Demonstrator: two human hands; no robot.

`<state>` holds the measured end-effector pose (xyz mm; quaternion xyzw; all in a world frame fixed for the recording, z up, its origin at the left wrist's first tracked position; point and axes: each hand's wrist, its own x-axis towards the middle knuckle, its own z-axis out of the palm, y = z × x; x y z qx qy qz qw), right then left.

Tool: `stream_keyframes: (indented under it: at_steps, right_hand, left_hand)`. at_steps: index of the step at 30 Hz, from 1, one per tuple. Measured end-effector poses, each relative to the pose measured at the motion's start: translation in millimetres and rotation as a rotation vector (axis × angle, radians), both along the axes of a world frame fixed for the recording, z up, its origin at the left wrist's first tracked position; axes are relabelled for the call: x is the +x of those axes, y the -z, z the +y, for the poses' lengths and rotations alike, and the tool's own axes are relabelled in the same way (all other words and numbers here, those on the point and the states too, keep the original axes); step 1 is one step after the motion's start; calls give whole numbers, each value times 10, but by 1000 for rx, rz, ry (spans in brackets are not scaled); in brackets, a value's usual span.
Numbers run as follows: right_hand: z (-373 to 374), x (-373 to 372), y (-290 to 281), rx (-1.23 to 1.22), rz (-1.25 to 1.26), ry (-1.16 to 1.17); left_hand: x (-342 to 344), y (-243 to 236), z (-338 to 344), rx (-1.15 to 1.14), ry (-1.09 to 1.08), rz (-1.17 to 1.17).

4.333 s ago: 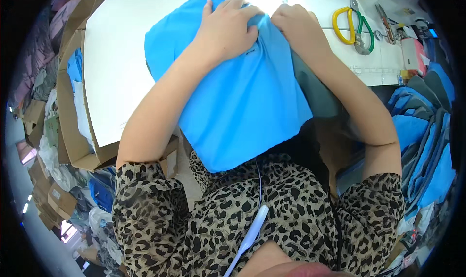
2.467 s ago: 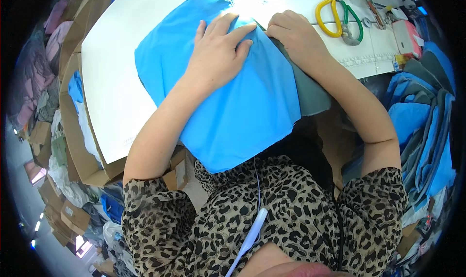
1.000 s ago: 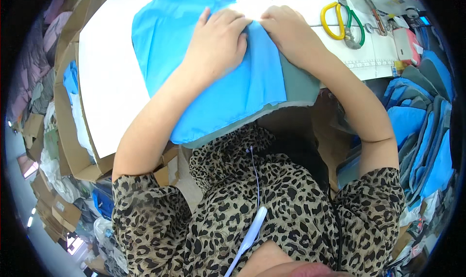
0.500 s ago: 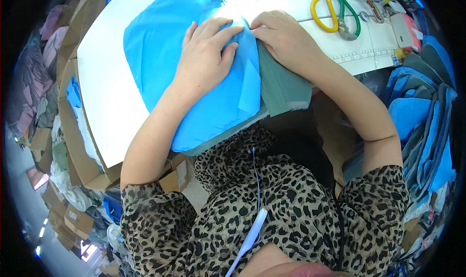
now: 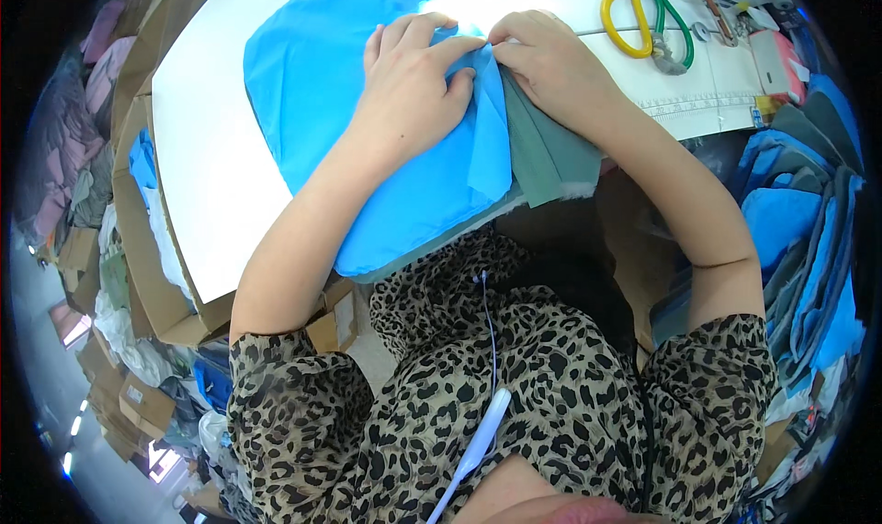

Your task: Sewing pieces of leather/fabric together using an industrial sewing machine to construct bags.

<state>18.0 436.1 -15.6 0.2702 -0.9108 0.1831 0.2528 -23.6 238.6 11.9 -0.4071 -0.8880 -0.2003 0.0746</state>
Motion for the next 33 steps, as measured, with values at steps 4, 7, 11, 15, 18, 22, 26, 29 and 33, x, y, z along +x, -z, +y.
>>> stream_keyframes:
  at_steps: [4,7,11,15,18,22,26,29,33]
  right_hand:
    - [4,-10,17,-33,-10,-7]
    - [-4,-23,15,-54,-17,-9]
    - [-37,-20,27,-65,-14,7]
    - [-33,-17,39,-49,2,22]
    - [-35,-15,46,-67,10,25]
    - [-33,-17,53,-68,16,27]
    - [-18,-7,42,-69,3,32]
    - [-15,-4,28,-64,0,30]
    - [-27,10,12,-74,-8,31]
  left_hand:
    - [12,8,-2,-7,-26,-14]
    - [16,-10,-12,-22,-20,9]
    - [-9,54,-32,47,-14,-23]
    - [-4,56,-31,52,-7,-25]
    - [0,41,-34,58,-9,-47]
    - [-14,56,-47,34,-15,-61]
    - [-15,72,-39,34,-12,-50]
    - [-9,68,-39,38,-15,-49]
    - [8,70,-36,38,-13,-26]
